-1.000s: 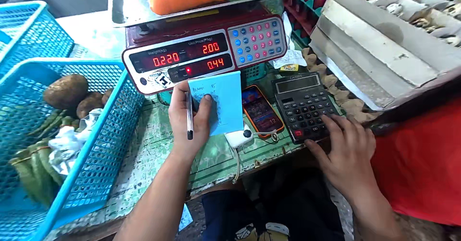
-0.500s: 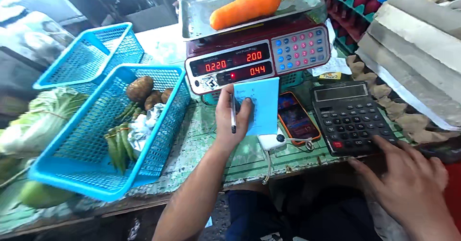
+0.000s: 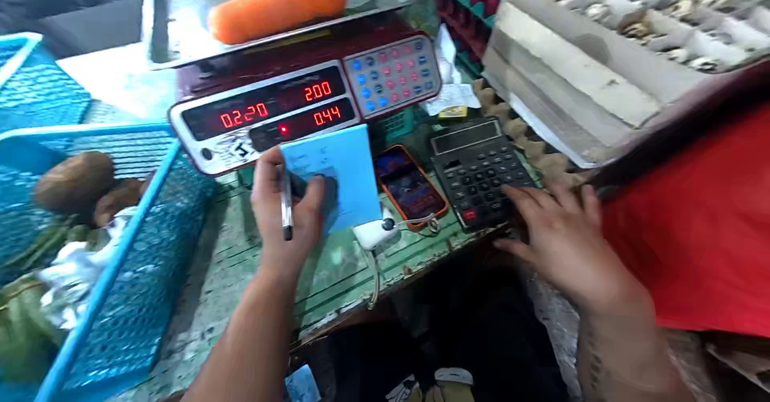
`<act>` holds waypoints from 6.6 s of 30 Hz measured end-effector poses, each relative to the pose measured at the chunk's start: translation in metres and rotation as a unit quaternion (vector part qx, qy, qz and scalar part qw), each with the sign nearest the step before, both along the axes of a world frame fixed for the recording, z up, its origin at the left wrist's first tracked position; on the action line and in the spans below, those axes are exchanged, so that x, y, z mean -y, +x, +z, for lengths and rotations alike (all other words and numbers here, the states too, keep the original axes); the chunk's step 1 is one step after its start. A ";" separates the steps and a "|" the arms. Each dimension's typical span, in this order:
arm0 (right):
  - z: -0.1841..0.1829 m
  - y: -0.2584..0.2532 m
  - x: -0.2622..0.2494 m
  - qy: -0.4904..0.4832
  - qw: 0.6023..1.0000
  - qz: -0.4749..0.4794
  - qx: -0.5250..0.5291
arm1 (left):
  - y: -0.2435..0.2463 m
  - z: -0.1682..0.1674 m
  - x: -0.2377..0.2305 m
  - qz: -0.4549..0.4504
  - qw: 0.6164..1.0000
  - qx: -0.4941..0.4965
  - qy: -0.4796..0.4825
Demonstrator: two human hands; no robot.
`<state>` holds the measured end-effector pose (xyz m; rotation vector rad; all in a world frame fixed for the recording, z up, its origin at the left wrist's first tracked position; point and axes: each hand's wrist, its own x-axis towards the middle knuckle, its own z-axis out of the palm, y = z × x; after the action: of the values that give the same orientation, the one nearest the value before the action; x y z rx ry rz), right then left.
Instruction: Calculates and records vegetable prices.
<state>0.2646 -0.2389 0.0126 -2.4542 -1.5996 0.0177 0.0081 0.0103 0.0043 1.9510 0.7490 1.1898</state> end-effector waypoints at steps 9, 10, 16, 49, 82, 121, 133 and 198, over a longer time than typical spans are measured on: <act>-0.023 -0.006 -0.032 0.061 0.996 0.019 0.066 | 0.003 -0.002 -0.002 0.005 0.999 0.048 -0.015; -0.021 -0.002 -0.038 0.064 0.996 0.017 0.063 | 0.003 -0.002 -0.002 0.008 0.999 0.047 -0.015; -0.024 0.007 -0.040 0.084 0.996 0.002 0.029 | 0.002 -0.002 -0.003 -0.003 0.999 0.048 -0.014; -0.049 0.011 0.014 0.120 0.993 -0.017 -0.007 | 0.005 0.002 0.000 0.021 0.998 0.033 -0.044; -0.037 -0.011 -0.045 0.069 0.996 -0.002 0.063 | 0.004 0.000 0.001 -0.010 0.999 0.003 -0.045; -0.055 0.005 0.016 0.122 0.992 -0.026 0.011 | 0.002 0.003 0.006 -0.048 0.997 -0.025 -0.055; -0.043 -0.008 -0.012 0.108 0.992 0.022 0.066 | 0.001 -0.001 0.001 -0.031 0.998 -0.049 -0.034; -0.068 0.004 0.021 0.139 0.990 0.009 0.032 | 0.000 0.004 -0.001 -0.126 0.990 -0.030 -0.047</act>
<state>0.2690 -0.2602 -0.0552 -2.2462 -1.5329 -0.2672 0.0078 0.0115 0.0080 1.9439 0.5573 0.9310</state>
